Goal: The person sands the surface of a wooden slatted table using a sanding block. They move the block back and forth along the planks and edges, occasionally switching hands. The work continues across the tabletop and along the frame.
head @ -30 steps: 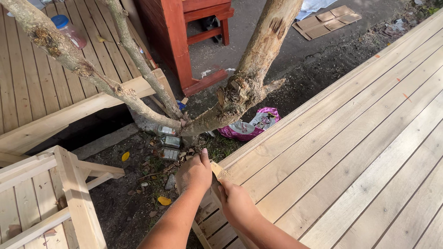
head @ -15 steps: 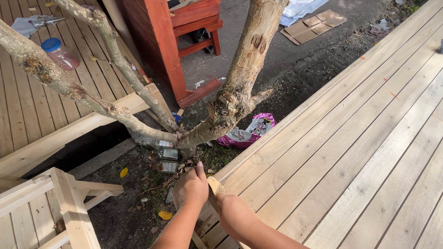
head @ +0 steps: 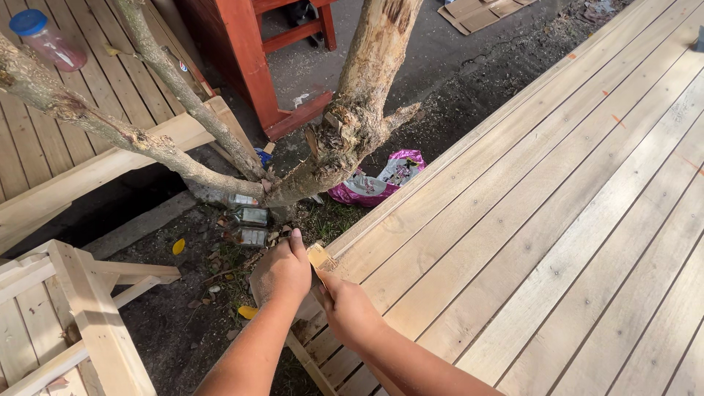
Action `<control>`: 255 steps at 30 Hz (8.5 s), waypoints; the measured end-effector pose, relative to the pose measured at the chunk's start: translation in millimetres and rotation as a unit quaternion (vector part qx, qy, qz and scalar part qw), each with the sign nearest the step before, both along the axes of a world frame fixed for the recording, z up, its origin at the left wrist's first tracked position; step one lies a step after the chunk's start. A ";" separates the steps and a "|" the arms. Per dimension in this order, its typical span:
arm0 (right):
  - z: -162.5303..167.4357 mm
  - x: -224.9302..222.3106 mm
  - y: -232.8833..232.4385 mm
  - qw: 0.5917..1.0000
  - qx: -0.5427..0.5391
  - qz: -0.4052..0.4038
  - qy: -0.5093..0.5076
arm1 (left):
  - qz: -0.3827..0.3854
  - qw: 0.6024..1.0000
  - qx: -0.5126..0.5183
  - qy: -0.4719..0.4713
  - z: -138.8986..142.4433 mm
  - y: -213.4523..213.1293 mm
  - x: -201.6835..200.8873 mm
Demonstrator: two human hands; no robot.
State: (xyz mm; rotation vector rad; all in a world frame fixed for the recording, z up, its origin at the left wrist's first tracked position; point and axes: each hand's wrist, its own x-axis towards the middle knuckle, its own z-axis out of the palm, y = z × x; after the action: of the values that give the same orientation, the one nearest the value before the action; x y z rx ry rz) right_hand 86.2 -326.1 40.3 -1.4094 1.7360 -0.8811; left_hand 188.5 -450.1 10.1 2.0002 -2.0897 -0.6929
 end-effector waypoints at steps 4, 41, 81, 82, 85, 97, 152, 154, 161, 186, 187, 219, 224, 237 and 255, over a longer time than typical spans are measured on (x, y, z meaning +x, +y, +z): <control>3.0 -6.0 7.0 0.992 0.122 0.016 0.006 | -0.004 0.999 0.016 -0.032 5.5 1.4 1.7; 3.7 -4.6 -0.5 0.994 0.105 -0.025 -0.014 | -0.006 1.000 0.004 -0.007 7.5 1.3 4.1; -1.8 14.7 4.9 0.999 -0.005 0.051 0.018 | 0.005 0.997 0.056 -0.044 16.6 1.0 4.5; 1.7 13.5 5.3 0.998 0.021 0.051 0.022 | 0.006 0.997 0.060 -0.044 16.2 1.0 4.6; 11.6 12.0 5.2 0.995 0.091 0.045 0.013 | 0.002 0.999 0.035 -0.034 14.7 0.6 5.2; 16.5 7.7 6.5 0.993 0.117 0.019 0.011 | -0.001 0.999 0.042 -0.032 9.0 -1.4 4.8; 6.4 20.8 126.1 0.980 0.139 -0.135 0.052 | -0.694 0.685 0.050 -0.215 76.4 20.4 -15.9; 10.0 27.2 131.1 0.970 0.158 -0.173 0.060 | -0.702 0.701 0.061 -0.109 72.3 21.8 -7.2; 19.6 41.2 151.4 0.951 0.149 -0.237 0.130 | -0.734 0.673 0.086 0.030 51.3 30.0 -5.7; 12.6 48.4 339.1 0.858 0.123 -0.413 0.280 | -0.759 0.642 0.106 -0.010 54.0 245.8 -60.4; 12.2 45.6 352.1 0.853 0.119 -0.419 0.287 | -0.757 0.643 0.110 -0.019 54.6 258.2 -63.5; 16.0 14.5 424.3 0.806 0.262 -0.402 0.347 | -0.678 0.727 0.103 -0.026 60.2 324.8 -66.5; 11.1 15.2 427.9 0.793 0.255 -0.405 0.378 | -0.739 0.670 0.069 0.005 42.6 396.4 -89.0; 15.3 14.9 422.8 0.792 0.287 -0.399 0.363 | -0.630 0.776 -0.027 -0.012 68.2 252.5 -37.0; 11.0 15.2 424.0 0.787 0.254 -0.407 0.389 | -0.565 0.822 -0.031 -0.066 64.6 196.8 -25.7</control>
State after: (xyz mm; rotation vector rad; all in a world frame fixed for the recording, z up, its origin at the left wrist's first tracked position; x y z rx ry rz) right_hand 101.5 97.9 51.3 -0.6139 3.0360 -0.0992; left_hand 162.8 -253.3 74.7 0.5597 -3.2198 -0.5735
